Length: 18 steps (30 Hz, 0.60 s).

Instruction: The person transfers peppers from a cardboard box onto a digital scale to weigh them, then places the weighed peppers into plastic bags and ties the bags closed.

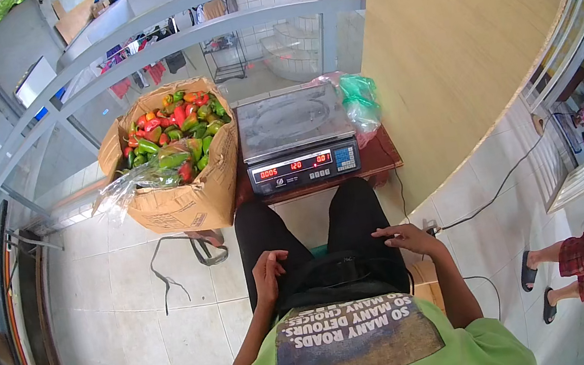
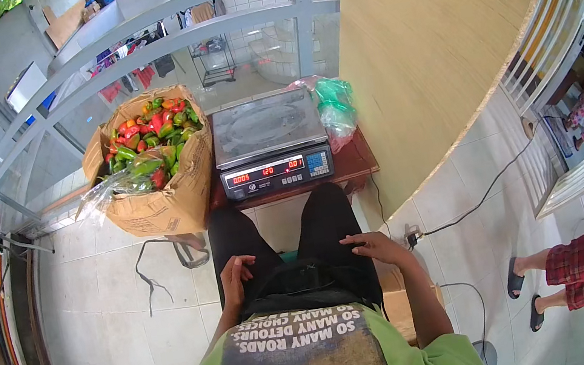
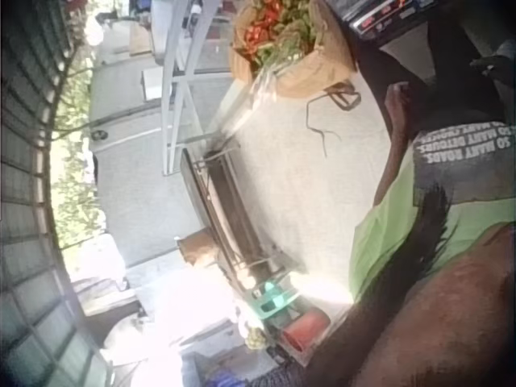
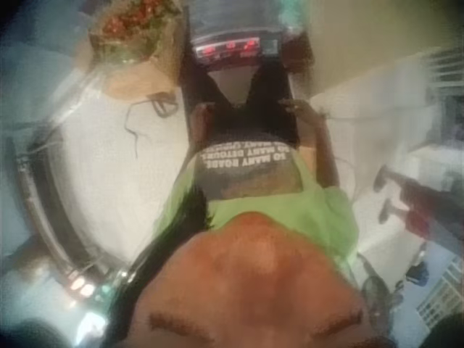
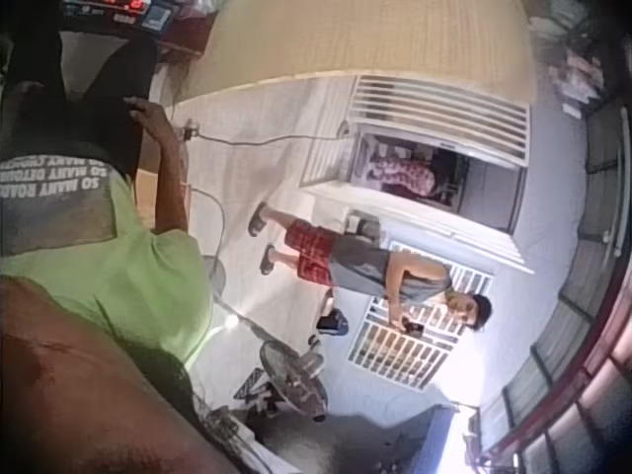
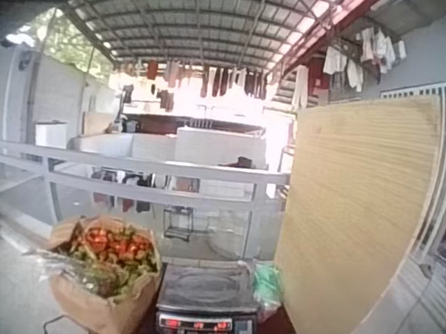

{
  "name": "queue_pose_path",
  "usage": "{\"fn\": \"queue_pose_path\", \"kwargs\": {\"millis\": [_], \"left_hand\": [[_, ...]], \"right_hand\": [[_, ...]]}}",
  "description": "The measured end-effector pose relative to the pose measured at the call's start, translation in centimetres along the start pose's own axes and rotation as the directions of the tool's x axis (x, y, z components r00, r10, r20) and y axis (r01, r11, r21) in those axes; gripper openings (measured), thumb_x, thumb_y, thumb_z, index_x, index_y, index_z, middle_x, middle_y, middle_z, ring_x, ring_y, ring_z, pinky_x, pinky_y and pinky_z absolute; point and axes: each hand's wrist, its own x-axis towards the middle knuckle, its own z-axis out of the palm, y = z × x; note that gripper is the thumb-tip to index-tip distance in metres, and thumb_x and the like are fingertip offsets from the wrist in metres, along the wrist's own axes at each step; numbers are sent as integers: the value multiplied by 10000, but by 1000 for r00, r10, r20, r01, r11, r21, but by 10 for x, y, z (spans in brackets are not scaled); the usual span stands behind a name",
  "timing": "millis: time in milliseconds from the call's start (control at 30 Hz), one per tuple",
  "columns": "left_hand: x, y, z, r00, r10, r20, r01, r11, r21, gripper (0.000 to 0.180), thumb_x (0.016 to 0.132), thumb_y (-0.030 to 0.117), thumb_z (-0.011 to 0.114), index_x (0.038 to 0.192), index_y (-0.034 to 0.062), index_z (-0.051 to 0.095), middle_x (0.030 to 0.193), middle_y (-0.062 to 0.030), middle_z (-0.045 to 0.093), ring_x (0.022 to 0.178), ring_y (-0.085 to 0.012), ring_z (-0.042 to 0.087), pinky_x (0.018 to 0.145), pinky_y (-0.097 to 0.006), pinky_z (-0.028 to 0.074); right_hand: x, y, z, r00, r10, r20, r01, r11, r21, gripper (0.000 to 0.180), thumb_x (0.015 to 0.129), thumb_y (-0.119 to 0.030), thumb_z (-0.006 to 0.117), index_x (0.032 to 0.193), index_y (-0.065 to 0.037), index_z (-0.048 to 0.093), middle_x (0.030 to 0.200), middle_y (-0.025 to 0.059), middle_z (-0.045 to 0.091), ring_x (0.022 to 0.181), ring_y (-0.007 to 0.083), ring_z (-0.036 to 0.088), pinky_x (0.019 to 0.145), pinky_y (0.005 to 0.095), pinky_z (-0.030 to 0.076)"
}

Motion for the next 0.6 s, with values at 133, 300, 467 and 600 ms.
{"fn": "queue_pose_path", "kwargs": {"millis": [133, 300, 467, 600], "left_hand": [[0, 2, 2, 1000, 0, -3, 0, 1000, 8, 359, 934, 278, 370, 900, 18, 615, 793, -37, 587, 578, -61, 466, 524, -192, 349], [0, 1, 1, 1000, -1, -3, 1, 1000, -2, 365, 935, 287, 370, 900, 15, 612, 792, -38, 587, 577, -60, 463, 525, -190, 346], [-1, -1, 1, 1000, -1, -6, 1, 1000, -10, 367, 936, 292, 371, 898, 19, 613, 790, -37, 586, 577, -59, 462, 528, -190, 347], [-1, 2, 1, 1000, 5, -5, -5, 1000, 12, 368, 937, 289, 368, 894, 16, 612, 786, -38, 583, 575, -59, 464, 525, -190, 348]], "right_hand": [[0, 1, -1, 1000, -18, -4, 18, 1000, -8, 372, 847, -241, 549, 1203, -134, 521, 1276, 131, 463, 1189, 231, 423, 912, 363, 376], [0, -2, 0, 999, 44, -7, -44, 999, 2, 362, 848, -227, 550, 1198, -137, 525, 1272, 124, 469, 1187, 229, 423, 914, 362, 377], [3, -1, -1, 997, 17, -71, -19, 1000, -16, 320, 844, -174, 556, 1155, -102, 557, 1142, 96, 567, 1000, 155, 532, 818, 293, 426], [13, 12, -1, 980, -56, -193, 65, 997, 37, 314, 834, -169, 559, 1140, -98, 567, 1081, 103, 594, 949, 152, 558, 787, 285, 440]]}}
